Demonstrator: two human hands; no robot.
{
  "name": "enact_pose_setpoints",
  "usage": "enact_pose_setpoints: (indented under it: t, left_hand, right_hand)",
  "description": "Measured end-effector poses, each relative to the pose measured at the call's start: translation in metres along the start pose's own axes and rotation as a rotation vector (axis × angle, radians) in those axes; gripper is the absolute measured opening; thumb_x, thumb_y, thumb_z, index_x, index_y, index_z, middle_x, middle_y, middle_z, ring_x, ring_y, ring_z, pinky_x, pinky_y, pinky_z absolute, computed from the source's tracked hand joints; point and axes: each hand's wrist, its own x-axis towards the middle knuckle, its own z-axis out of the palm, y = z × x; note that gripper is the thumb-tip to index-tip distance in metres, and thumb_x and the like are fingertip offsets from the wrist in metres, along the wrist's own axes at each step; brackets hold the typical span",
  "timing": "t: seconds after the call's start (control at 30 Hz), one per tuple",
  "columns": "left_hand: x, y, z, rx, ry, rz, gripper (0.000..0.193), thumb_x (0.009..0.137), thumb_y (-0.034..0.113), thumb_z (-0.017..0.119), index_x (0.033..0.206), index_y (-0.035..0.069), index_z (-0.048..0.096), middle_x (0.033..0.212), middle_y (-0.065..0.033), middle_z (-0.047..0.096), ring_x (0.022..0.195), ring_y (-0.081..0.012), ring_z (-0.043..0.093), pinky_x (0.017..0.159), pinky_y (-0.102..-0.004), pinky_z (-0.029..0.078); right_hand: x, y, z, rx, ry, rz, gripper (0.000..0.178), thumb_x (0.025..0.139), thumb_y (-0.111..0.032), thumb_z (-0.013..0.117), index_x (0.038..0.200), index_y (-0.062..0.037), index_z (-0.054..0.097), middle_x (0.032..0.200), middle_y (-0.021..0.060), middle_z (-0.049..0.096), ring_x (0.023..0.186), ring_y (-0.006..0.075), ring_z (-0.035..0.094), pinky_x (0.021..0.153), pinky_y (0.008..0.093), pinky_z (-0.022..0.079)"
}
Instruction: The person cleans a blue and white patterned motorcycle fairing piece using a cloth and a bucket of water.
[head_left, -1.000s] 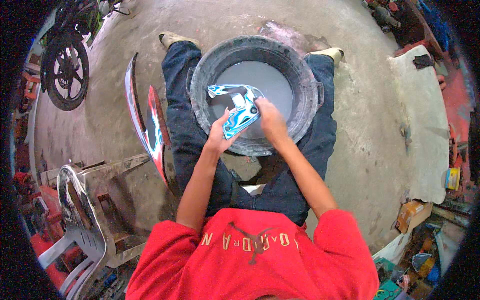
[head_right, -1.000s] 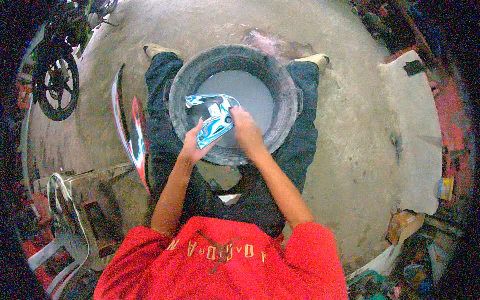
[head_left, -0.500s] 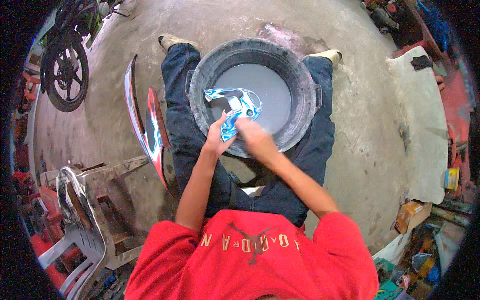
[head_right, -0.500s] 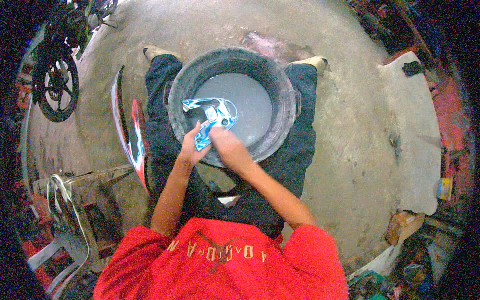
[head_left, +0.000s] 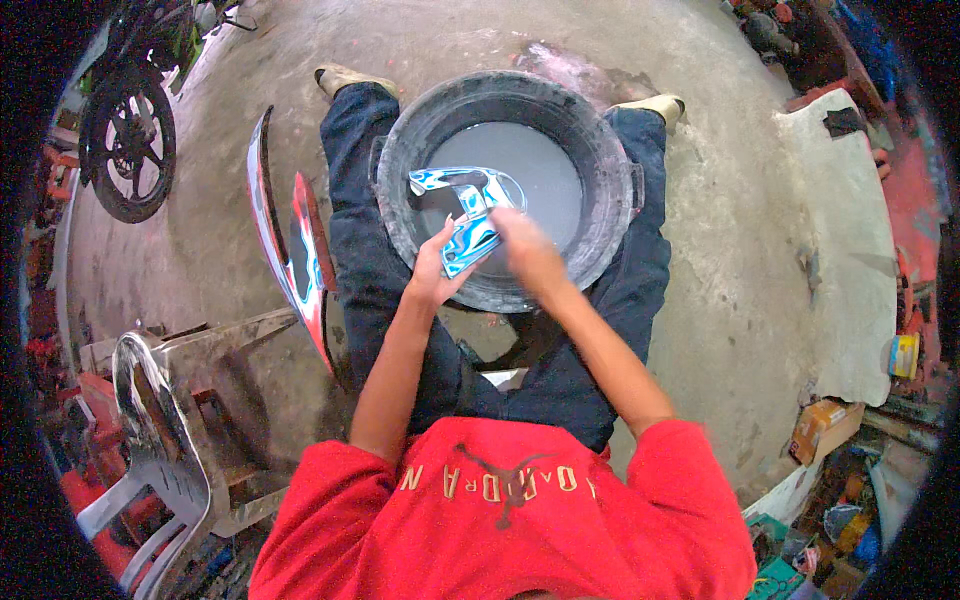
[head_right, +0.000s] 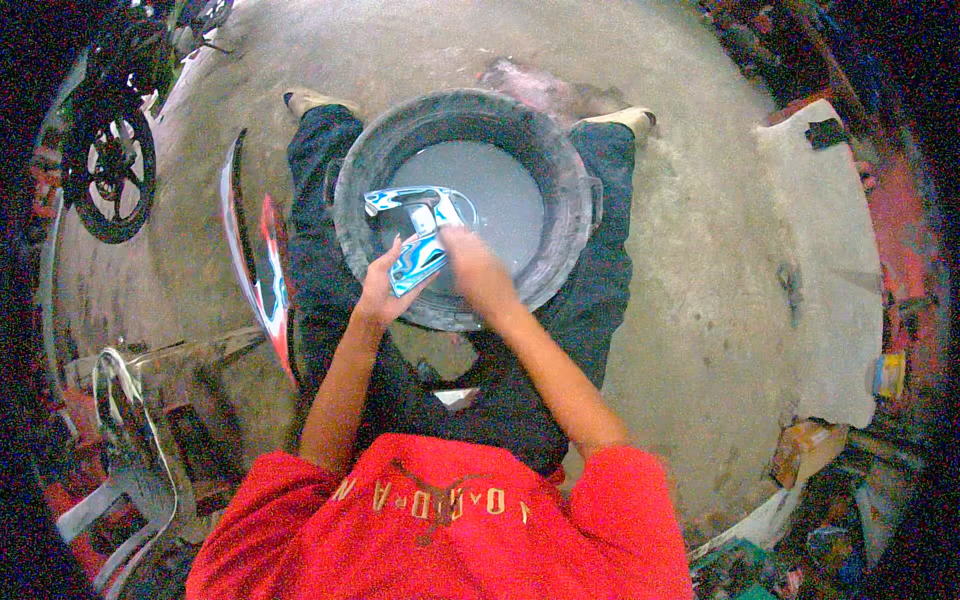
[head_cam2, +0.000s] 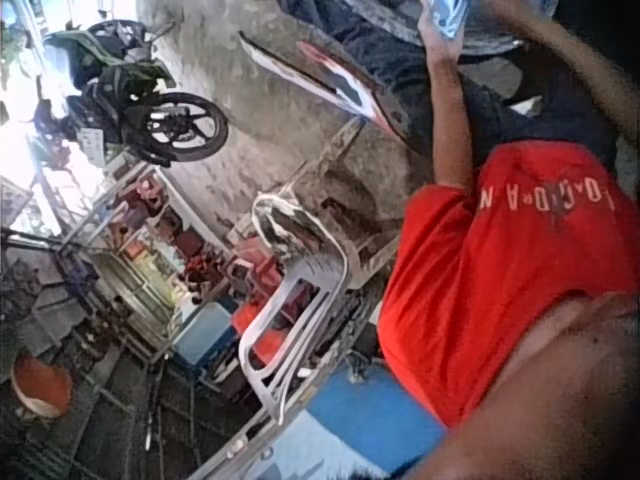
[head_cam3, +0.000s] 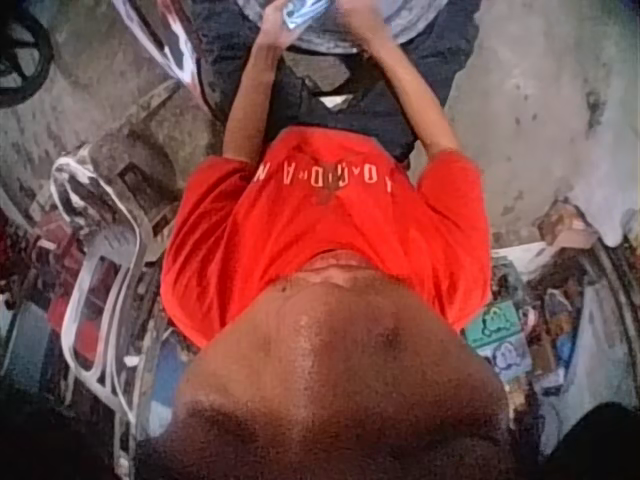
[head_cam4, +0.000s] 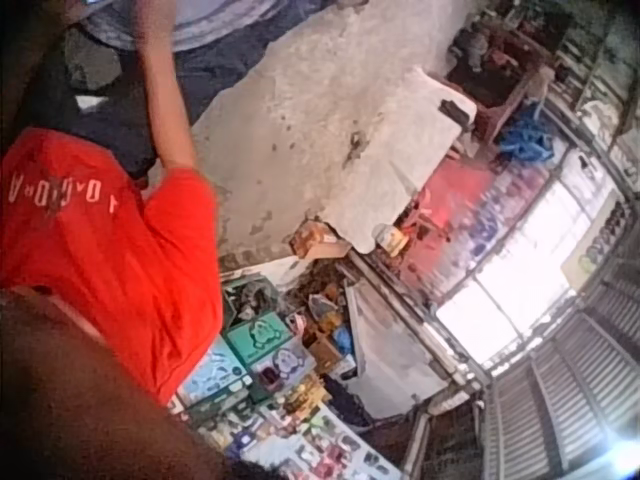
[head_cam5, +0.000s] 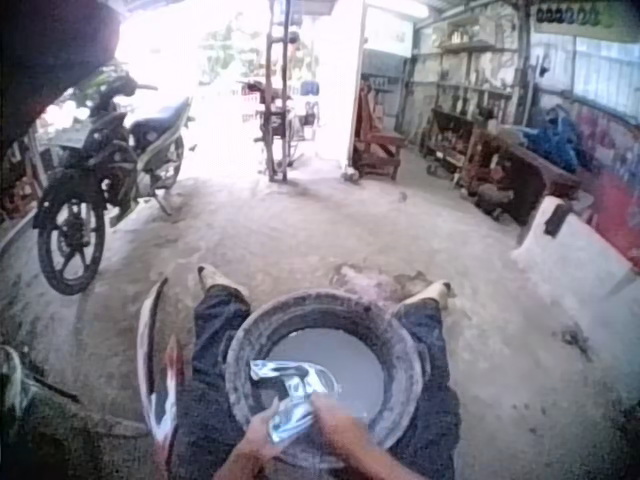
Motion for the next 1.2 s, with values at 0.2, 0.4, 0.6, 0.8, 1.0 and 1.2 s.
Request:
enact_pose_setpoints:
  t: [0.2, 0.4, 0.6, 0.8, 1.0, 1.2]
  left_hand:
    - [0.004, 0.001, -0.026, -0.05, -0.028, -0.007, 0.053, 0.106, 0.042, 0.046, 0.143, 0.005, 0.05, 0.137, -0.0148, 0.061, 0.125, -0.0295, 0.059, 0.109, -0.0459, 0.044]
    - [0.005, -0.002, 0.006, -0.039, 0.006, -0.003, 0.053, 0.106, 0.042, 0.047, 0.144, 0.006, 0.049, 0.138, -0.0137, 0.06, 0.126, -0.0305, 0.058, 0.11, -0.0485, 0.044]
    - [0.004, 0.002, -0.026, -0.061, -0.149, -0.008, 0.051, 0.107, 0.041, 0.044, 0.144, 0.006, 0.049, 0.137, -0.0138, 0.06, 0.125, -0.0304, 0.059, 0.11, -0.0483, 0.043]
    - [0.006, -0.001, -0.001, -0.055, -0.072, -0.026, 0.056, 0.106, 0.044, 0.045, 0.145, 0.005, 0.047, 0.139, -0.0153, 0.059, 0.126, -0.0302, 0.058, 0.11, -0.0464, 0.044]
    - [0.003, -0.002, -0.017, -0.065, -0.082, -0.004, 0.054, 0.105, 0.044, 0.048, 0.141, 0.004, 0.052, 0.134, -0.0159, 0.063, 0.12, -0.0313, 0.062, 0.105, -0.0483, 0.046]
    - [0.007, -0.004, -0.001, -0.002, 0.026, -0.054, 0.057, 0.106, 0.046, 0.045, 0.144, 0.005, 0.049, 0.134, -0.0139, 0.062, 0.123, -0.0284, 0.059, 0.108, -0.0485, 0.043]
  right_hand:
    - [-0.01, -0.032, 0.006, 0.11, -0.041, -0.24, 0.039, 0.093, -0.006, 0.051, 0.131, 0.0002, 0.056, 0.126, 0.0226, 0.063, 0.121, 0.0357, 0.061, 0.102, 0.0441, 0.05]
    - [0.006, 0.014, -0.013, -0.008, 0.015, 0.149, 0.039, 0.092, -0.003, 0.05, 0.131, 0.0013, 0.056, 0.13, 0.0221, 0.062, 0.12, 0.0382, 0.06, 0.103, 0.0457, 0.048]
    - [-0.01, -0.046, 0.0, 0.14, -0.071, -0.311, 0.041, 0.091, -0.001, 0.051, 0.131, -0.0002, 0.057, 0.131, 0.0206, 0.062, 0.125, 0.0355, 0.059, 0.106, 0.0439, 0.047]
    - [0.004, 0.007, -0.01, -0.064, -0.023, 0.096, 0.036, 0.092, -0.005, 0.05, 0.127, 0.0009, 0.057, 0.128, 0.0228, 0.062, 0.117, 0.0386, 0.061, 0.099, 0.0463, 0.05]
    - [-0.003, -0.028, -0.003, 0.022, -0.034, -0.186, 0.039, 0.091, -0.006, 0.052, 0.13, 0.0004, 0.057, 0.13, 0.0201, 0.063, 0.124, 0.0351, 0.059, 0.104, 0.0439, 0.049]
    - [-0.014, -0.016, 0.003, -0.061, -0.021, -0.025, 0.037, 0.092, -0.005, 0.051, 0.128, 0.0021, 0.057, 0.127, 0.0223, 0.062, 0.117, 0.0372, 0.062, 0.098, 0.0448, 0.051]
